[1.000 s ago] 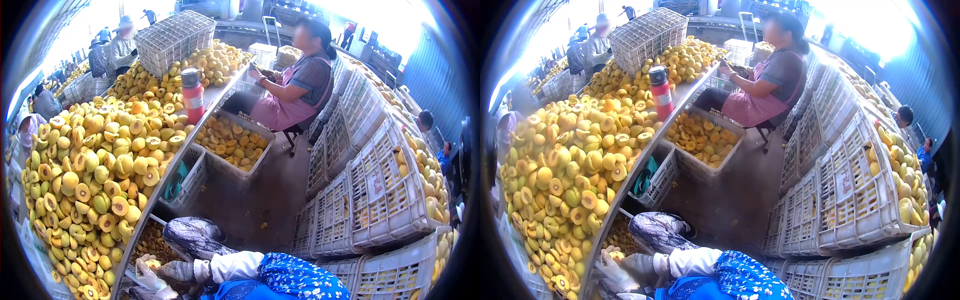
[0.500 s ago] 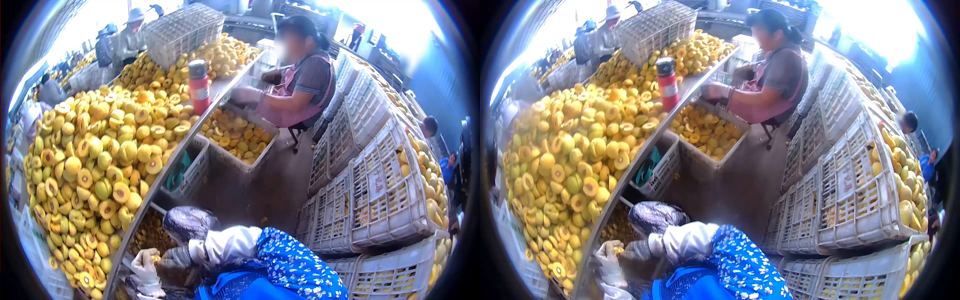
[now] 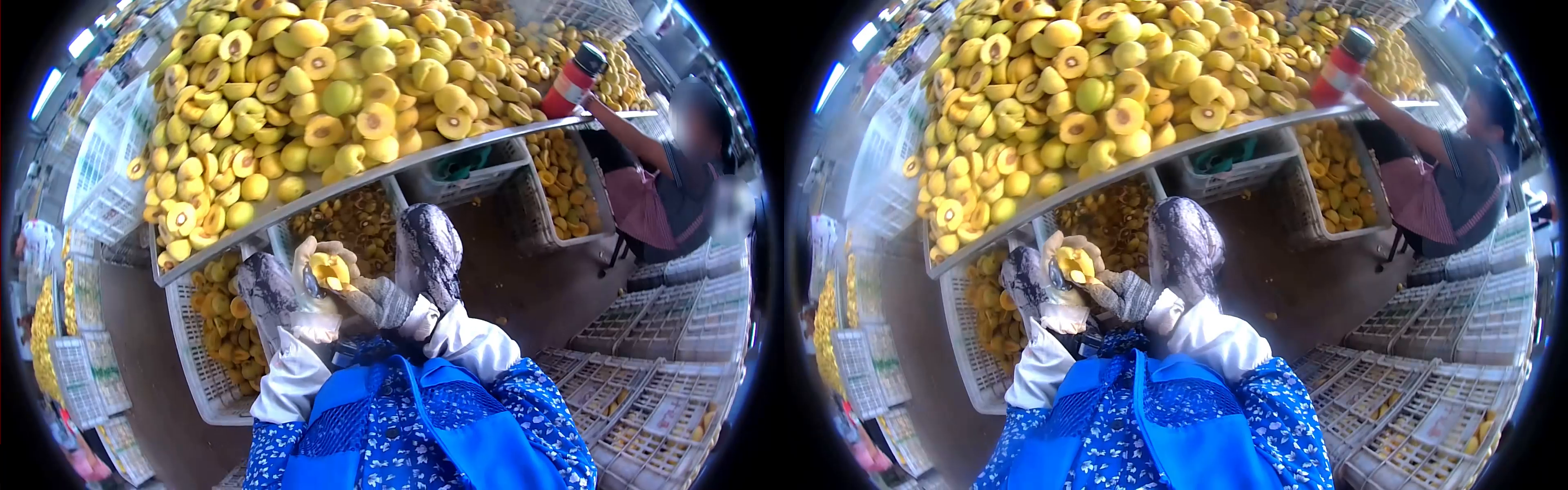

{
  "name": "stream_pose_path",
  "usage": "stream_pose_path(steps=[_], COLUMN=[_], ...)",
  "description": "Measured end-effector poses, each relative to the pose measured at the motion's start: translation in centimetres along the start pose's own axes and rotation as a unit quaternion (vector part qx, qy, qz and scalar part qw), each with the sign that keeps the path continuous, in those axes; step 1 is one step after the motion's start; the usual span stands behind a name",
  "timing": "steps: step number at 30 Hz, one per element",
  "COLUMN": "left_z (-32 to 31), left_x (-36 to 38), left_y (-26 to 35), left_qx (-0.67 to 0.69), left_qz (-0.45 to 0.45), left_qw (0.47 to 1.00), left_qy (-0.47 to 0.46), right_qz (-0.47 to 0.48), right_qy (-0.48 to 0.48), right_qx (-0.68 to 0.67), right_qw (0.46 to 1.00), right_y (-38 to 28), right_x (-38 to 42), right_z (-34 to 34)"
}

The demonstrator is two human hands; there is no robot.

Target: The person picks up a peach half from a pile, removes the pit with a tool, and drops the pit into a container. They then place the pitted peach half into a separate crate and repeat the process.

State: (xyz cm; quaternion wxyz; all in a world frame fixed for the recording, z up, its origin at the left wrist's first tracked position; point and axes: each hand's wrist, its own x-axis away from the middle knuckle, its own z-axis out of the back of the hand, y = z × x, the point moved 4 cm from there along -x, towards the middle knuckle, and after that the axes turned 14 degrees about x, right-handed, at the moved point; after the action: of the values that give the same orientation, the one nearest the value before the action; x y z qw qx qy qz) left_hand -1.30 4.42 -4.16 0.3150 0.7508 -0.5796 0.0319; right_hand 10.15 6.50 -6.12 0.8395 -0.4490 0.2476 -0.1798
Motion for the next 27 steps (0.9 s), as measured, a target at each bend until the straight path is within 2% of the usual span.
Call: stream_pose_path(steps=[1,3,6,7,8,9,11,12,13,14,15,17,18,19,20,21,22,23,25,27], left_z=[-0.1,0.2,-0.3,0.2,0.6,1.0,7.1,5.9,4.2,5.0,3.6,-0.5,-2.8,-4.6,-7.6,-8.2,-9.5,-9.4,-9.9,-7.6], left_x=[0.1,-0.2,-1.4,-1.6,-1.7,-1.7,-2.3,-0.5,1.7,1.9,2.2,0.5,-1.1,-3.4,-4.8,-7.3,-9.0,-11.4,-13.6,-15.9], left_y=[0.1,0.6,2.8,4.1,5.4,7.0,11.4,13.9,15.3,16.5,16.6,15.3,13.5,11.4,9.3,7.4,5.6,4.1,2.7,3.2], left_qx=[0.041,0.102,0.115,0.065,0.063,0.058,-0.055,-0.356,-0.606,-0.704,-0.724,-0.710,-0.702,-0.724,-0.750,-0.740,-0.798,-0.811,-0.866,-0.776], left_qz=[0.005,0.082,0.008,-0.061,-0.080,-0.099,-0.236,-0.399,-0.414,-0.518,-0.556,-0.570,-0.522,-0.390,-0.408,-0.466,-0.362,-0.278,-0.205,-0.352], left_qw=[0.999,0.991,0.992,0.995,0.994,0.992,0.970,0.835,0.628,0.438,0.335,0.401,0.483,0.567,0.520,0.475,0.477,0.507,0.454,0.517], left_qy=[0.002,0.008,-0.047,-0.045,-0.045,-0.047,-0.027,0.130,0.258,0.211,0.232,0.100,0.044,0.049,-0.029,-0.094,-0.077,-0.085,-0.044,-0.084], right_qz=[-0.030,-0.092,-0.058,-0.044,-0.122,-0.114,-0.193,-0.203,-0.215,-0.189,-0.187,-0.175,-0.168,-0.161,-0.154,-0.146,-0.160,-0.174,-0.183,-0.281], right_qy=[-0.052,-0.153,-0.150,-0.156,-0.192,-0.201,-0.216,-0.183,-0.151,-0.148,-0.140,-0.127,-0.122,-0.117,-0.111,-0.103,-0.104,-0.106,-0.075,-0.071], right_qx=[0.003,0.013,0.151,0.206,0.320,0.420,0.412,0.405,0.397,0.367,0.352,0.328,0.315,0.301,0.287,0.273,0.279,0.283,0.207,0.144], right_qw=[0.998,0.984,0.975,0.965,0.920,0.878,0.864,0.872,0.879,0.899,0.906,0.920,0.926,0.933,0.939,0.945,0.941,0.937,0.958,0.946], right_y=[-0.1,-1.0,-2.6,-2.7,-1.3,1.7,0.1,-0.7,-1.2,0.5,1.0,2.0,2.3,2.6,2.8,3.0,2.7,1.6,0.6,-1.0], right_x=[-0.2,-0.6,-1.3,-1.5,-1.7,-0.1,-0.8,-1.1,-0.9,-0.6,-0.1,0.2,0.4,0.6,0.5,0.4,0.4,0.4,0.7,0.7], right_z=[0.1,0.9,2.4,2.6,1.7,0.8,2.1,2.6,2.8,2.2,1.9,0.9,0.4,0.0,-0.2,-0.1,0.6,1.4,3.2,6.1])
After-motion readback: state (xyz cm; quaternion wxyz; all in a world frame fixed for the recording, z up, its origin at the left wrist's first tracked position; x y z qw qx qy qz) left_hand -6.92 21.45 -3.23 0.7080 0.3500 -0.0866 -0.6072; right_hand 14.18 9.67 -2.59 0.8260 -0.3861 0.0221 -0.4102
